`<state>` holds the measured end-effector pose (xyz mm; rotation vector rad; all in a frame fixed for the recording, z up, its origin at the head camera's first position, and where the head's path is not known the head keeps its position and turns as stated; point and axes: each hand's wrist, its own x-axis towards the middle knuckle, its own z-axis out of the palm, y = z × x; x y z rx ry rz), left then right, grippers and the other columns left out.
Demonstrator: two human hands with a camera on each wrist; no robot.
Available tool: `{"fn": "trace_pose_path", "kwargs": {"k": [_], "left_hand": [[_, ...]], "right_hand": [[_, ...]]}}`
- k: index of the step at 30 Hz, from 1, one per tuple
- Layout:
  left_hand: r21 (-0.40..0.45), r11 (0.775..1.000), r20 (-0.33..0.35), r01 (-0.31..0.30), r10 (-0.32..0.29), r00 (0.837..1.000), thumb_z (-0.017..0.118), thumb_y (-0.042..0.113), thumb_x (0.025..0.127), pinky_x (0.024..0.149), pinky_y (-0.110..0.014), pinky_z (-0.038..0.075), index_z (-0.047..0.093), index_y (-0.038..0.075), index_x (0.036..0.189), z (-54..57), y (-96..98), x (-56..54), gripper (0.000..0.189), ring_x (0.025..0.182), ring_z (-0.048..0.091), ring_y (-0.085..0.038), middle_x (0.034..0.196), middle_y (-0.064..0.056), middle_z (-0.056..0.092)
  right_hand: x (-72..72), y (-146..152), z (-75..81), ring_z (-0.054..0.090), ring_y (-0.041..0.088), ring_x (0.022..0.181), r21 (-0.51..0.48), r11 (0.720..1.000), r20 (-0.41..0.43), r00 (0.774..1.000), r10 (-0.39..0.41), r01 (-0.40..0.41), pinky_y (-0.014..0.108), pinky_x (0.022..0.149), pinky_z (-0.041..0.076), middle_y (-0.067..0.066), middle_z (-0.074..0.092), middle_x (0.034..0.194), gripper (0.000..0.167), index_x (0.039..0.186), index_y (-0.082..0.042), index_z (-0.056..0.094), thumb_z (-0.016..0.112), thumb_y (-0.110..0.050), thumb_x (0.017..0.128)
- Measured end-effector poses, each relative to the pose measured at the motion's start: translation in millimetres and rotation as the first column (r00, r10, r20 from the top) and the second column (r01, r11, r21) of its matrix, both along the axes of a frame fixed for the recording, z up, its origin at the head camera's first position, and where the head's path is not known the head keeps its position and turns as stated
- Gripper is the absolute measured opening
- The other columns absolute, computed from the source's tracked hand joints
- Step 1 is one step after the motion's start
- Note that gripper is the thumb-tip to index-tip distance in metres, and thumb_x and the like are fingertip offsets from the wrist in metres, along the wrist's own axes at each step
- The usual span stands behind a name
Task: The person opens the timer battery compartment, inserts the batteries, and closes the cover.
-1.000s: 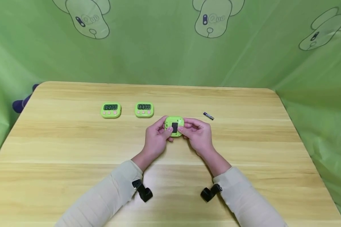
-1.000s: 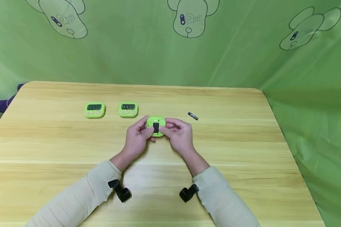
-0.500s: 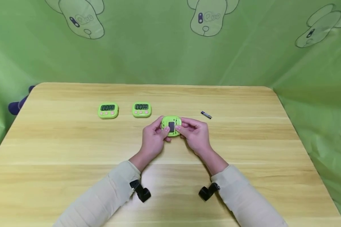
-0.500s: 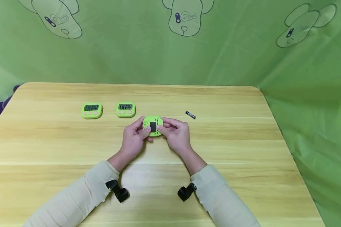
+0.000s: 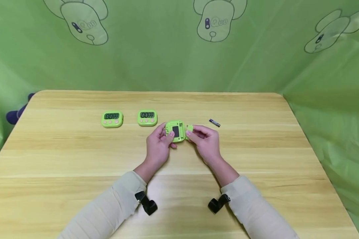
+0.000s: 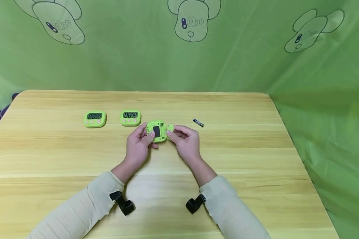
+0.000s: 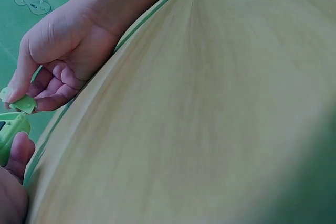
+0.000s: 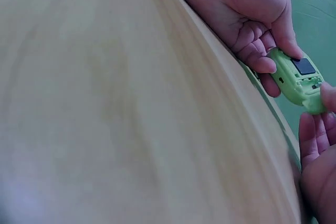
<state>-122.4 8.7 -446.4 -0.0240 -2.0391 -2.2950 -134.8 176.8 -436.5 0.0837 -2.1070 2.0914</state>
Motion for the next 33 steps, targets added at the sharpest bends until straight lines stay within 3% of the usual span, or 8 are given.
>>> {"fn": "trace_pose_path", "kwargs": {"k": [6, 10, 16, 19, 22, 27, 30, 33], "left_hand": [[-0.002, 1.000, 0.001, -0.001, 0.001, 1.000, 0.064, 0.000, 0.096, 0.059, -0.034, 0.059, 0.056, 0.001, 0.137, 1.3, 1.1, 0.8, 0.042, 0.058, 0.065, -0.030, 0.096, -0.014, 0.069], [-0.013, 1.000, 0.011, 0.003, -0.003, 1.000, 0.065, 0.002, 0.096, 0.059, -0.033, 0.059, 0.056, 0.002, 0.137, 1.4, 2.0, 1.1, 0.042, 0.058, 0.065, -0.028, 0.090, -0.014, 0.065], [-0.016, 1.000, 0.015, 0.002, -0.002, 1.000, 0.066, 0.002, 0.096, 0.059, -0.037, 0.059, 0.055, 0.000, 0.138, 1.9, 1.3, 0.0, 0.044, 0.060, 0.065, -0.039, 0.089, -0.016, 0.064], [-0.020, 1.000, 0.024, 0.006, -0.006, 1.000, 0.064, 0.000, 0.096, 0.060, -0.040, 0.059, 0.053, -0.002, 0.139, 2.4, 1.1, -0.4, 0.045, 0.063, 0.064, -0.045, 0.089, -0.018, 0.064], [-0.025, 1.000, 0.033, 0.009, -0.008, 0.999, 0.063, -0.004, 0.096, 0.062, -0.044, 0.059, 0.052, -0.006, 0.138, 6.4, 1.3, 0.5, 0.044, 0.064, 0.064, -0.048, 0.086, -0.017, 0.062], [-0.018, 1.000, 0.012, 0.002, -0.002, 1.000, 0.064, -0.001, 0.096, 0.060, -0.039, 0.059, 0.055, -0.004, 0.137, 7.1, 0.7, 2.9, 0.042, 0.060, 0.065, -0.039, 0.081, -0.012, 0.058], [-0.011, 1.000, -0.002, 0.001, -0.001, 1.000, 0.066, 0.003, 0.096, 0.059, -0.036, 0.059, 0.056, 0.001, 0.137, -1.9, 0.7, 0.1, 0.043, 0.058, 0.066, -0.034, 0.083, -0.011, 0.060], [-0.009, 1.000, 0.007, 0.000, 0.000, 1.000, 0.067, 0.003, 0.095, 0.059, -0.037, 0.059, 0.056, 0.002, 0.137, -1.2, 0.9, -0.5, 0.043, 0.060, 0.065, -0.040, 0.088, -0.013, 0.064]], "right_hand": [[-0.7, 3, 0.8, 0.068, 0.013, 0.071, -0.004, 1.000, 0.034, 0.999, -0.021, 0.022, 0.032, 0.067, 0.060, 0.014, 0.070, 0.082, 0.024, 0.104, 0.013, 0.069, 0.075, 0.015, 0.081], [-3.5, 12, 1.6, 0.068, 0.011, 0.074, 0.166, 0.985, 0.064, 0.997, -0.051, 0.040, 0.027, 0.069, 0.059, 0.015, 0.070, 0.086, 0.028, 0.110, 0.008, 0.071, 0.076, 0.010, 0.082], [-6.3, 22, 4.6, 0.069, 0.018, 0.077, 0.475, 0.878, 0.042, 0.995, -0.088, 0.057, 0.019, 0.068, 0.056, 0.011, 0.073, 0.088, 0.027, 0.108, 0.002, 0.075, 0.082, -0.006, 0.083], [-7.2, 25, 4.0, 0.068, 0.019, 0.075, 0.545, 0.835, 0.016, 0.995, -0.094, 0.070, 0.019, 0.066, 0.055, 0.009, 0.073, 0.085, 0.026, 0.106, 0.001, 0.077, 0.083, -0.010, 0.083], [-7.9, 27, 2.8, 0.067, 0.018, 0.073, 0.580, 0.811, -0.005, 0.996, -0.091, 0.077, 0.019, 0.064, 0.054, 0.007, 0.073, 0.083, 0.024, 0.104, 0.001, 0.077, 0.083, -0.008, 0.082], [-8.1, 27, 2.3, 0.066, 0.017, 0.072, 0.582, 0.810, -0.002, 0.996, -0.087, 0.072, 0.021, 0.064, 0.055, 0.007, 0.071, 0.081, 0.022, 0.101, 0.001, 0.077, 0.083, -0.004, 0.081], [-7.0, 28, 2.1, 0.065, 0.017, 0.071, 0.553, 0.828, -0.007, 0.994, -0.107, 0.093, 0.020, 0.064, 0.055, 0.006, 0.071, 0.082, 0.019, 0.099, 0.001, 0.077, 0.082, -0.006, 0.082], [-5.9, 34, 1.0, 0.064, 0.017, 0.070, 0.507, 0.849, -0.045, 0.988, -0.147, 0.149, 0.019, 0.063, 0.054, 0.006, 0.071, 0.082, 0.016, 0.097, 0.000, 0.076, 0.081, -0.006, 0.083]]}}
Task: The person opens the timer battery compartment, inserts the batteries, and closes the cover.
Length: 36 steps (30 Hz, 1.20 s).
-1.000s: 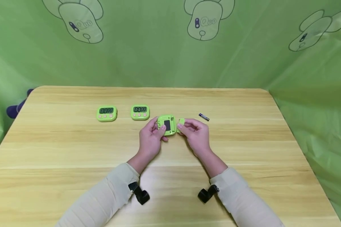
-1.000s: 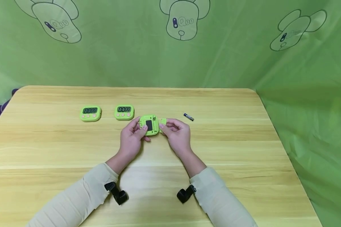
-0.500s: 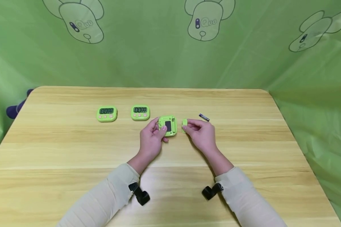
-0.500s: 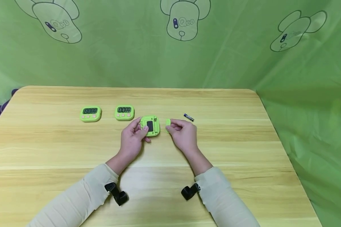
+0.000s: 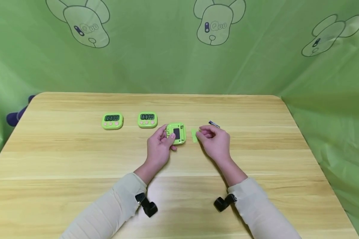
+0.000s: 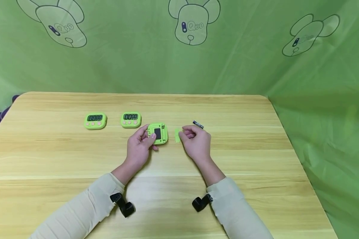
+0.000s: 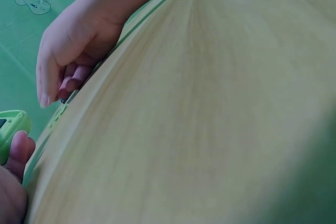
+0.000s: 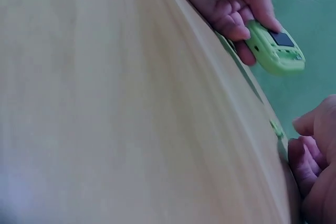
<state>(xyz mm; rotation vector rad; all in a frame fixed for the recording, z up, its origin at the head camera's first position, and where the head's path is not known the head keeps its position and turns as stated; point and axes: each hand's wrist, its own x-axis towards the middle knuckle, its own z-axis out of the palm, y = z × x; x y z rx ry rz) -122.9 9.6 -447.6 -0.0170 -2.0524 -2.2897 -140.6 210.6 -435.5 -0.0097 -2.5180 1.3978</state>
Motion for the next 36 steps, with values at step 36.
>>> {"fn": "trace_pose_path", "kwargs": {"k": [36], "left_hand": [[-0.041, 0.999, 0.023, 0.025, -0.024, 0.999, 0.061, -0.003, 0.097, 0.066, -0.046, 0.058, 0.050, -0.009, 0.138, 36.2, -2.4, 13.9, 0.043, 0.067, 0.063, -0.051, 0.092, -0.019, 0.064]], "right_hand": [[-3.4, 28, -1.1, 0.055, 0.023, 0.087, 0.031, 1.000, 0.001, 1.000, -0.002, 0.002, 0.027, 0.068, 0.055, 0.014, 0.058, 0.108, 0.018, 0.117, 0.000, 0.064, 0.055, -0.008, 0.103]]}}
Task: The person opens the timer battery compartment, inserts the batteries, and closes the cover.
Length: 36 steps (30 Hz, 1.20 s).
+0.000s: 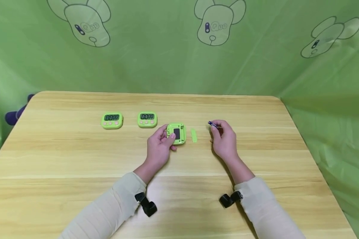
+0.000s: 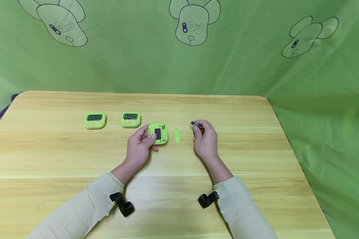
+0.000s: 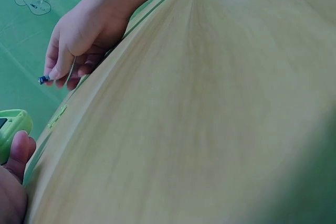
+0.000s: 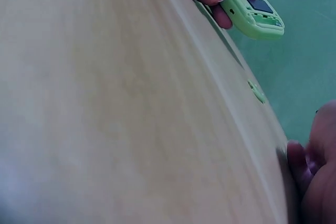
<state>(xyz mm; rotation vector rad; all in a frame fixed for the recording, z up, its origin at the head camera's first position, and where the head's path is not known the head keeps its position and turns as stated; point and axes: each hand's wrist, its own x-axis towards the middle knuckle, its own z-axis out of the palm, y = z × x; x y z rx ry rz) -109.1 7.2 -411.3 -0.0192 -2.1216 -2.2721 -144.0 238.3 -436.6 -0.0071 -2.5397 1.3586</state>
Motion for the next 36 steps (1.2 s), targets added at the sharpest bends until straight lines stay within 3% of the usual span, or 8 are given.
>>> {"fn": "trace_pose_path", "kwargs": {"k": [3, 7, 11, 13, 17, 20, 26, 36], "left_hand": [[0.005, 1.000, 0.003, 0.001, -0.001, 1.000, 0.061, -0.003, 0.097, 0.065, -0.045, 0.058, 0.050, -0.009, 0.138, -0.5, 0.0, 0.2, 0.043, 0.067, 0.063, -0.051, 0.091, -0.018, 0.063], [0.012, 1.000, 0.002, 0.003, -0.003, 1.000, 0.061, -0.004, 0.097, 0.065, -0.045, 0.058, 0.049, -0.010, 0.139, -1.0, -0.1, 0.4, 0.044, 0.067, 0.063, -0.051, 0.090, -0.017, 0.062], [0.015, 1.000, -0.004, 0.003, -0.003, 1.000, 0.061, -0.004, 0.097, 0.065, -0.045, 0.058, 0.048, -0.011, 0.139, -0.7, -0.4, 0.1, 0.045, 0.067, 0.062, -0.052, 0.091, -0.018, 0.062], [0.015, 1.000, -0.005, 0.004, -0.004, 1.000, 0.061, -0.003, 0.097, 0.065, -0.046, 0.058, 0.049, -0.010, 0.139, -0.3, -0.5, 0.0, 0.045, 0.067, 0.062, -0.052, 0.091, -0.019, 0.062], [0.007, 1.000, -0.009, 0.008, -0.008, 1.000, 0.061, -0.003, 0.097, 0.066, -0.047, 0.058, 0.049, -0.010, 0.139, 0.9, -0.8, 0.2, 0.044, 0.067, 0.063, -0.052, 0.091, -0.019, 0.063], [0.008, 1.000, -0.011, 0.009, -0.009, 1.000, 0.062, -0.003, 0.097, 0.066, -0.046, 0.058, 0.050, -0.010, 0.138, 0.9, -0.6, -0.1, 0.044, 0.067, 0.063, -0.052, 0.090, -0.018, 0.063], [0.012, 1.000, -0.010, 0.006, -0.006, 1.000, 0.062, -0.003, 0.096, 0.064, -0.045, 0.058, 0.050, -0.010, 0.138, -0.4, -0.5, -1.0, 0.043, 0.066, 0.062, -0.052, 0.088, -0.016, 0.062], [0.005, 1.000, -0.003, 0.014, -0.014, 1.000, 0.062, -0.001, 0.097, 0.063, -0.045, 0.058, 0.050, -0.009, 0.138, -1.4, -1.3, -1.0, 0.043, 0.065, 0.063, -0.048, 0.097, -0.021, 0.066]], "right_hand": [[1.2, -1, -1.6, 0.056, 0.020, 0.079, -0.126, 0.992, -0.041, 0.999, -0.013, 0.007, 0.021, 0.061, 0.054, 0.012, 0.066, 0.100, 0.017, 0.112, 0.001, 0.068, 0.065, -0.008, 0.098], [3.0, -4, -1.9, 0.055, 0.016, 0.075, -0.242, 0.970, -0.095, 0.994, -0.046, 0.022, 0.017, 0.063, 0.046, 0.011, 0.069, 0.091, 0.017, 0.103, 0.000, 0.075, 0.077, -0.007, 0.089], [6.1, -10, 1.0, 0.057, 0.014, 0.070, -0.360, 0.933, -0.135, 0.990, -0.030, -0.020, 0.017, 0.059, 0.047, 0.015, 0.070, 0.088, 0.014, 0.095, 0.006, 0.074, 0.079, 0.005, 0.082], [8.3, -14, 3.5, 0.064, 0.015, 0.069, -0.435, 0.898, -0.149, 0.989, -0.001, -0.064, 0.018, 0.059, 0.051, 0.021, 0.072, 0.088, 0.012, 0.091, 0.011, 0.071, 0.075, 0.012, 0.081], [11.9, -23, 6.8, 0.072, 0.023, 0.071, -0.579, 0.802, -0.138, 0.987, 0.087, -0.151, 0.029, 0.065, 0.060, 0.031, 0.068, 0.089, 0.012, 0.091, 0.022, 0.062, 0.068, 0.021, 0.081], [15.1, -30, 8.0, 0.073, 0.027, 0.073, -0.613, 0.767, -0.115, 0.982, 0.148, -0.188, 0.038, 0.069, 0.060, 0.036, 0.065, 0.096, 0.017, 0.098, 0.025, 0.060, 0.067, 0.021, 0.083], [22.2, -44, 8.4, 0.072, 0.031, 0.069, -0.561, 0.799, -0.105, 0.976, 0.192, -0.217, 0.040, 0.063, 0.061, 0.031, 0.066, 0.089, 0.030, 0.110, 0.021, 0.061, 0.073, 0.013, 0.084], [27.2, -60, 5.7, 0.068, 0.014, 0.067, -0.475, 0.860, -0.077, 0.982, 0.172, -0.188, 0.030, 0.064, 0.060, 0.025, 0.066, 0.090, 0.027, 0.097, 0.013, 0.064, 0.081, 0.012, 0.076]]}}
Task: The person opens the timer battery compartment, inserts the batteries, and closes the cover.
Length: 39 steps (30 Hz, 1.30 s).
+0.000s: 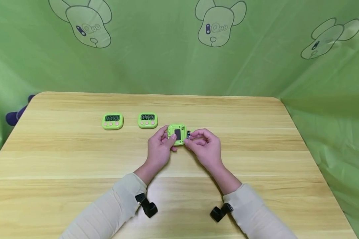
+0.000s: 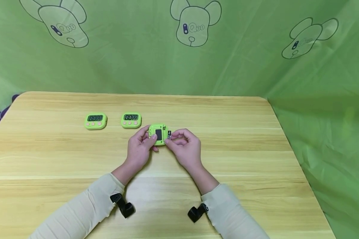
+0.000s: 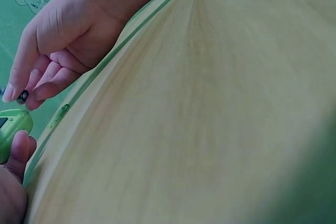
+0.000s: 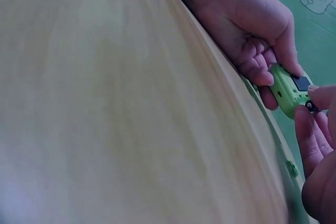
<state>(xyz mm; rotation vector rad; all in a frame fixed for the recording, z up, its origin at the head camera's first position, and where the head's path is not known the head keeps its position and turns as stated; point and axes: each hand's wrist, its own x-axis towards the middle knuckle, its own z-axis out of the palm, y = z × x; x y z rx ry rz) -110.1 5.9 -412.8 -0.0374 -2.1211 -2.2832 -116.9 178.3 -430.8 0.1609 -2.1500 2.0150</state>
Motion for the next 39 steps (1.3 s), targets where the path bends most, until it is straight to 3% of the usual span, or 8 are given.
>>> {"fn": "trace_pose_path", "kwargs": {"k": [4, 9, 16, 21, 30, 39], "left_hand": [[0.003, 1.000, -0.011, -0.003, 0.003, 1.000, 0.062, -0.002, 0.097, 0.062, -0.045, 0.058, 0.051, -0.009, 0.138, 0.3, 0.1, 0.3, 0.043, 0.064, 0.064, -0.048, 0.098, -0.023, 0.067], [0.011, 1.000, -0.011, -0.005, 0.006, 1.000, 0.062, -0.003, 0.096, 0.062, -0.044, 0.059, 0.052, -0.010, 0.137, -0.6, 0.6, -0.7, 0.042, 0.065, 0.063, -0.048, 0.095, -0.023, 0.067], [0.017, 1.000, 0.002, -0.010, 0.010, 1.000, 0.062, -0.002, 0.097, 0.061, -0.046, 0.058, 0.049, -0.008, 0.140, -27.0, 2.6, -12.2, 0.046, 0.065, 0.063, -0.051, 0.092, -0.024, 0.065], [0.047, 0.999, -0.007, -0.003, 0.004, 1.000, 0.064, 0.002, 0.097, 0.060, -0.042, 0.058, 0.051, -0.003, 0.141, -32.4, 1.8, -13.9, 0.046, 0.063, 0.064, -0.045, 0.096, -0.019, 0.067], [0.080, 0.995, 0.003, 0.056, -0.056, 0.998, 0.061, 0.001, 0.098, 0.056, -0.028, 0.057, 0.052, -0.002, 0.140, -30.9, -2.1, -15.0, 0.043, 0.055, 0.062, -0.020, 0.092, -0.019, 0.066], [0.031, 0.994, -0.014, 0.103, -0.103, 0.995, 0.062, -0.001, 0.097, 0.056, -0.032, 0.058, 0.056, 0.000, 0.139, -30.3, -3.9, -15.7, 0.043, 0.055, 0.062, -0.022, 0.092, -0.016, 0.069]], "right_hand": [[1.5, -5, 3.3, 0.069, 0.017, 0.069, 0.038, 0.999, -0.007, 1.000, 0.018, -0.017, 0.029, 0.063, 0.060, 0.028, 0.066, 0.095, 0.024, 0.097, 0.013, 0.066, 0.079, 0.014, 0.077], [9.5, -12, 20.7, 0.070, 0.026, 0.072, 0.096, 0.995, -0.062, 0.998, 0.033, -0.027, 0.030, 0.066, 0.060, 0.031, 0.062, 0.095, 0.021, 0.095, 0.016, 0.069, 0.078, 0.016, 0.077], [11.8, -14, 25.2, 0.069, 0.030, 0.078, 0.127, 0.991, -0.099, 0.994, 0.046, -0.034, 0.031, 0.072, 0.060, 0.027, 0.064, 0.097, 0.024, 0.095, 0.016, 0.070, 0.079, 0.018, 0.073], [9.5, -13, 23.7, 0.068, 0.041, 0.079, 0.131, 0.990, -0.108, 0.992, 0.070, -0.055, 0.032, 0.072, 0.060, 0.028, 0.062, 0.100, 0.028, 0.100, 0.015, 0.069, 0.078, 0.019, 0.074], [4.9, -10, 26.1, 0.071, 0.028, 0.077, 0.189, 0.972, 0.033, 0.991, 0.132, -0.136, 0.029, 0.068, 0.060, 0.027, 0.064, 0.114, 0.052, 0.131, 0.008, 0.057, 0.075, 0.012, 0.083], [-2.1, -9, 24.6, 0.065, 0.051, 0.073, 0.144, 0.977, 0.116, 0.983, 0.139, -0.156, 0.044, 0.058, 0.060, 0.027, 0.066, 0.101, 0.046, 0.129, 0.008, 0.059, 0.072, 0.012, 0.085]]}}
